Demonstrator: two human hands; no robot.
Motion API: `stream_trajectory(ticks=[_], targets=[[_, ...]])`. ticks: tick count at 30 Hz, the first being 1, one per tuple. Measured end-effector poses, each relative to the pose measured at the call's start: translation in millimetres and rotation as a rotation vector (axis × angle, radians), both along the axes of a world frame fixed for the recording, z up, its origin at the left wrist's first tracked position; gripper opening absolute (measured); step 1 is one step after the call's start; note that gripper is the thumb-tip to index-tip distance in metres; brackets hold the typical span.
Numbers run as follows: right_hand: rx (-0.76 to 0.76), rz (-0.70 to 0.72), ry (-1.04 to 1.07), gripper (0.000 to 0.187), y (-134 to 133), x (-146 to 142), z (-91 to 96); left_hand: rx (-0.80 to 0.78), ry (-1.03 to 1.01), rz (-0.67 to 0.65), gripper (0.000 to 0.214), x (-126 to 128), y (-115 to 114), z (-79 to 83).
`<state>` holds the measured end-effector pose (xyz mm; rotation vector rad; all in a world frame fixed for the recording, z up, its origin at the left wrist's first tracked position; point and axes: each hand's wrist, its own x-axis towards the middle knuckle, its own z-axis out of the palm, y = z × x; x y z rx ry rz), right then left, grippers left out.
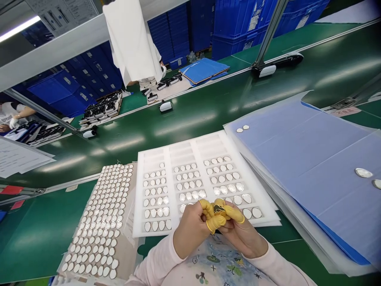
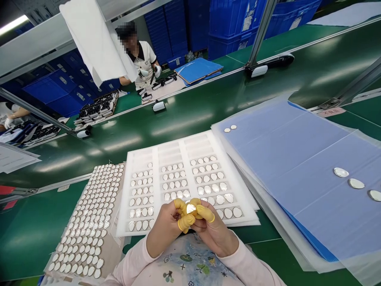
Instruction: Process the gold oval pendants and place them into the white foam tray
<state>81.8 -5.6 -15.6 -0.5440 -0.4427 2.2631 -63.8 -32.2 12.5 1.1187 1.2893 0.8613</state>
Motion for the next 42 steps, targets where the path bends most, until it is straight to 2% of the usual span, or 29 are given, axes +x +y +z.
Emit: stream_trajectory(ticks=[4,9,12,15,18,24,29,34,42], targets=[[0.028,0.023,-0.067,0.046,-0.3,1.3,0.9,-0.004,0.023,-0.013,0.036,5.7,0.9,2.8],[0.047,0.028,-0.104,0.047,-0.4,1.4,5.4,0.012,-0.003,-0.017,0.046,7.8,0.0,3.7],[0.128,0.004,-0.178,0.051,-0.7,3.5,11.1,0.014,0.017,0.006,0.05,7.4,-0.7,4.2],[0.226,-0.041,-0.348,0.052,-0.4,5.8,16.5,0.028,0.036,0.006,0.053,7.5,-1.1,5.2],[0.231,-0.061,-0.451,0.049,0.3,6.2,19.7,-0.002,0.014,-0.01,0.06,8.0,-1.0,5.7],[0.232,-0.067,-0.472,0.045,1.2,5.1,23.0,-0.008,-0.009,0.022,0.064,6.5,-0.2,2.8],[0.277,-0.099,-0.482,0.04,3.3,3.8,19.1,-0.075,-0.097,0.024,0.059,4.3,1.5,-1.7],[0.399,-0.084,-0.528,0.042,6.4,2.5,8.6,-0.129,-0.181,-0.002,0.054,2.8,2.5,-5.9],[0.59,-0.113,-0.737,0.035,7.8,3.2,6.2,-0.099,-0.121,0.136,0.053,5.3,0.6,-12.7]])
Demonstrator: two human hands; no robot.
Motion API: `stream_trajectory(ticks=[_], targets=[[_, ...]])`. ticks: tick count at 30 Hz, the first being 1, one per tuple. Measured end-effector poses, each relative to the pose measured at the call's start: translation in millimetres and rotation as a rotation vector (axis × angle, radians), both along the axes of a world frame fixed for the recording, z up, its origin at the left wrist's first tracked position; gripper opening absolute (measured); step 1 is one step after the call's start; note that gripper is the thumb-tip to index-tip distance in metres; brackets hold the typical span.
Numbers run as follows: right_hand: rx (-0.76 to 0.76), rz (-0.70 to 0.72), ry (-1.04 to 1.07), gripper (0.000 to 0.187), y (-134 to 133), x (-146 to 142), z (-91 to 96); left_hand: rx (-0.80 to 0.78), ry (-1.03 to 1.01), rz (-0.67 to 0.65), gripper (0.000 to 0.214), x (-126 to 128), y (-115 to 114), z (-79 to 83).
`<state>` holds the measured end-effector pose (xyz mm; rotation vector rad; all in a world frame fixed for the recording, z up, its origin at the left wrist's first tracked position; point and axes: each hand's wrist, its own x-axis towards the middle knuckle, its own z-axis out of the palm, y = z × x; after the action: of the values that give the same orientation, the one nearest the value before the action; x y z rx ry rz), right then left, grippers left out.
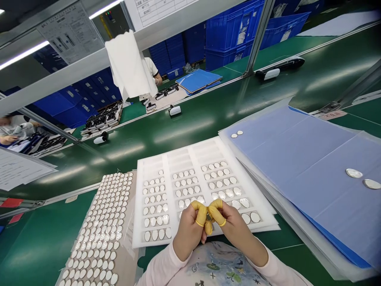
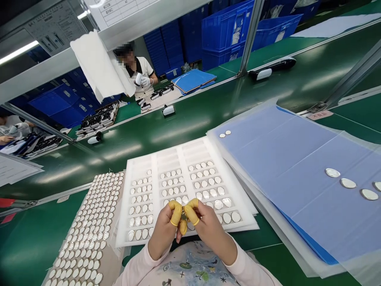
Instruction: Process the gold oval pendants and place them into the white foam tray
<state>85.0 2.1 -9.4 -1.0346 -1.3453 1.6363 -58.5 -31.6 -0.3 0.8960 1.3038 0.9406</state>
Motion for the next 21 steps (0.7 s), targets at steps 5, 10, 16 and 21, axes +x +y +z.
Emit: stream_trajectory(ticks=[5,10,16,21], targets=[[0.038,0.0,-0.02,0.04,3.1,0.5,-2.8,0.013,0.051,-0.014,0.044,3.7,-1.3,-3.7],[0.06,-0.098,-0.074,0.045,10.5,7.8,-12.5,-0.001,0.133,-0.053,0.03,-1.4,-3.6,-10.7],[0.054,-0.157,-0.13,0.035,17.4,32.4,-31.9,0.068,1.18,-0.154,0.026,-63.6,21.9,-6.6],[-0.002,-0.227,-0.178,0.02,16.7,44.3,-44.5,-0.032,1.583,-0.109,0.026,-133.9,76.3,-7.1]])
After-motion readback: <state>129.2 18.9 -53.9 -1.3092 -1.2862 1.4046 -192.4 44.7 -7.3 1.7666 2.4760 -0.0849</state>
